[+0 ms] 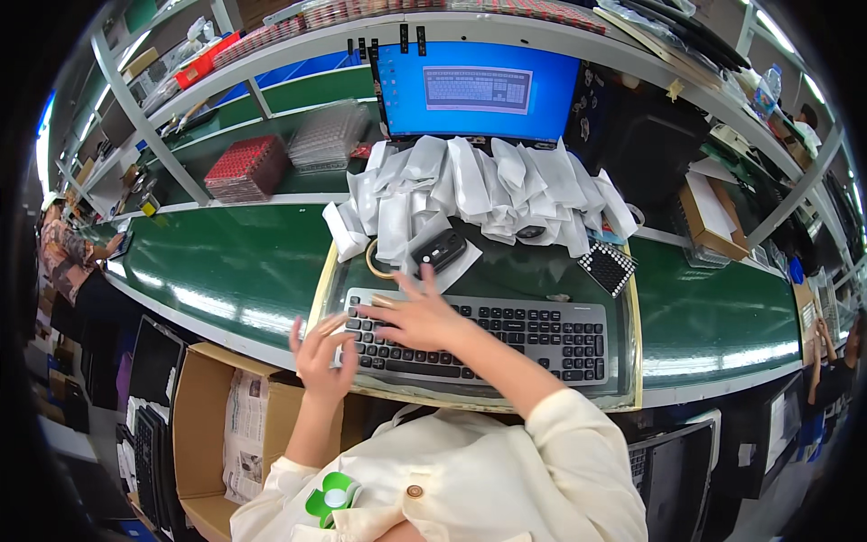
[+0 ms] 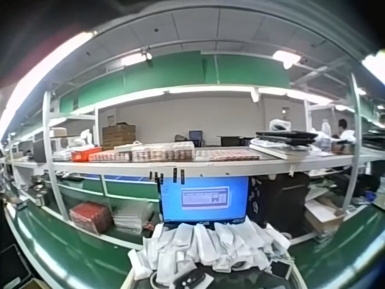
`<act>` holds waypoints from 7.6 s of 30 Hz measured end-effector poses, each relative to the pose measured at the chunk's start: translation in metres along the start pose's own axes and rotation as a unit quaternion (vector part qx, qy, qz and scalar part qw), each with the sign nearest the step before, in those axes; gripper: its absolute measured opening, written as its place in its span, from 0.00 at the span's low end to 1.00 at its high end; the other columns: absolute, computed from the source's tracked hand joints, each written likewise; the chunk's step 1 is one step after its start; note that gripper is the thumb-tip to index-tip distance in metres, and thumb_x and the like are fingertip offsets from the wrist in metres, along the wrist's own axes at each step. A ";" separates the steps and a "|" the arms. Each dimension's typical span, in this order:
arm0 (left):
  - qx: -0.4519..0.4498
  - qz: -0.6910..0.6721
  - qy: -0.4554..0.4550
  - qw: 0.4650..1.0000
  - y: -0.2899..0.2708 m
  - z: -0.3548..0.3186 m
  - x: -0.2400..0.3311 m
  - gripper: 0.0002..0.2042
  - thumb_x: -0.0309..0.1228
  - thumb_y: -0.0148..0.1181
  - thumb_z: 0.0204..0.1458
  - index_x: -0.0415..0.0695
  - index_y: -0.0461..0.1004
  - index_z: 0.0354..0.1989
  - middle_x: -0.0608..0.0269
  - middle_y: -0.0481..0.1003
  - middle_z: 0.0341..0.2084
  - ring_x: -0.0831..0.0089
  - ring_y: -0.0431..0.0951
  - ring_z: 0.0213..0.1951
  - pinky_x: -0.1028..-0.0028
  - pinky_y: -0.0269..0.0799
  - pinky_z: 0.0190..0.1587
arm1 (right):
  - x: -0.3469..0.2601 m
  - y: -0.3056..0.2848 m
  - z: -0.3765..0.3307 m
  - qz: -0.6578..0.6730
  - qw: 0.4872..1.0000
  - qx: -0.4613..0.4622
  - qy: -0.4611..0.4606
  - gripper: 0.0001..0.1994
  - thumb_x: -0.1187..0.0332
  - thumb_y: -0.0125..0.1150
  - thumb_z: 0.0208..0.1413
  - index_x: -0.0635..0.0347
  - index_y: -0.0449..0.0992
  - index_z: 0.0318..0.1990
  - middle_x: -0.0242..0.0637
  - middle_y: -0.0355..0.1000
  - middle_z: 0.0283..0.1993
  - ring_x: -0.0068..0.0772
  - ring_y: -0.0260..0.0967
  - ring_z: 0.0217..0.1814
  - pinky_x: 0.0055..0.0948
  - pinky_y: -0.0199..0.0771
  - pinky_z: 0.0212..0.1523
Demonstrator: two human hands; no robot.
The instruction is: The person takes wrapped computer mice from a cardboard box onto the table, tests a keyboard by pressing keys, and unwraps a mouse to remove its USB receiver.
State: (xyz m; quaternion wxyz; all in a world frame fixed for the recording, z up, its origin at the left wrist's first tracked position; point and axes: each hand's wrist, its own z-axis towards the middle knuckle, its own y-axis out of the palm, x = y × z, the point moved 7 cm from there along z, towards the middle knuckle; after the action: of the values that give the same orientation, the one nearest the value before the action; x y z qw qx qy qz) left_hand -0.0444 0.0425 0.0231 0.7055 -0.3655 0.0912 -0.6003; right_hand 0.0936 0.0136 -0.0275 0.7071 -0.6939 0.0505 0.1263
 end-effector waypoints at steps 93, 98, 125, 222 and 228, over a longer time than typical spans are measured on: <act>-0.279 -0.069 0.098 0.953 0.112 0.022 0.034 0.15 0.35 0.52 0.52 0.61 0.70 0.49 0.65 0.75 0.36 0.63 0.60 0.58 0.45 0.38 0.61 | 0.089 -0.034 -0.325 -0.043 0.839 0.331 0.430 0.16 0.59 0.57 0.50 0.45 0.73 0.47 0.24 0.74 0.39 0.42 0.54 0.60 0.59 0.31 0.64; -0.257 0.000 -0.044 0.965 0.064 0.018 -0.059 0.15 0.31 0.52 0.51 0.56 0.71 0.48 0.68 0.77 0.36 0.61 0.61 0.58 0.47 0.38 0.62 | 0.102 -0.028 -0.300 -0.039 0.824 0.251 0.506 0.18 0.50 0.52 0.52 0.44 0.73 0.47 0.29 0.64 0.55 0.48 0.47 0.64 0.63 0.29 0.62; -0.170 -0.062 -0.134 0.974 0.028 -0.040 -0.036 0.25 0.35 0.58 0.48 0.43 0.62 0.56 0.50 0.56 0.60 0.51 0.64 0.54 0.62 0.60 0.54 | 0.017 -0.014 -0.190 -0.038 0.922 0.254 0.289 0.19 0.52 0.59 0.47 0.41 0.73 0.48 0.33 0.59 0.60 0.50 0.43 0.66 0.68 0.23 0.60; -0.293 -0.041 0.119 0.948 0.156 0.024 0.123 0.27 0.47 0.54 0.48 0.53 0.60 0.57 0.61 0.61 0.57 0.53 0.52 0.61 0.42 0.46 0.57 | -0.016 0.019 -0.209 -0.045 0.872 0.437 0.214 0.19 0.60 0.63 0.43 0.38 0.74 0.47 0.51 0.51 0.63 0.61 0.35 0.67 0.63 0.24 0.62; -0.303 -0.035 0.090 0.948 0.147 0.015 0.097 0.27 0.48 0.52 0.50 0.57 0.59 0.58 0.63 0.72 0.46 0.58 0.55 0.61 0.41 0.40 0.58 | -0.017 0.023 -0.212 -0.080 0.861 0.452 0.221 0.16 0.62 0.60 0.44 0.37 0.75 0.45 0.48 0.52 0.63 0.60 0.39 0.66 0.66 0.28 0.61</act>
State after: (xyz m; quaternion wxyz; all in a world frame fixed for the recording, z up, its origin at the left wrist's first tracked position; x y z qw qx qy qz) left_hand 0.1047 -0.0384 -0.0280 0.5291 -0.5094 0.3190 -0.5990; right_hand 0.0934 -0.1986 -0.0519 0.9211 -0.3095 0.2013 -0.1239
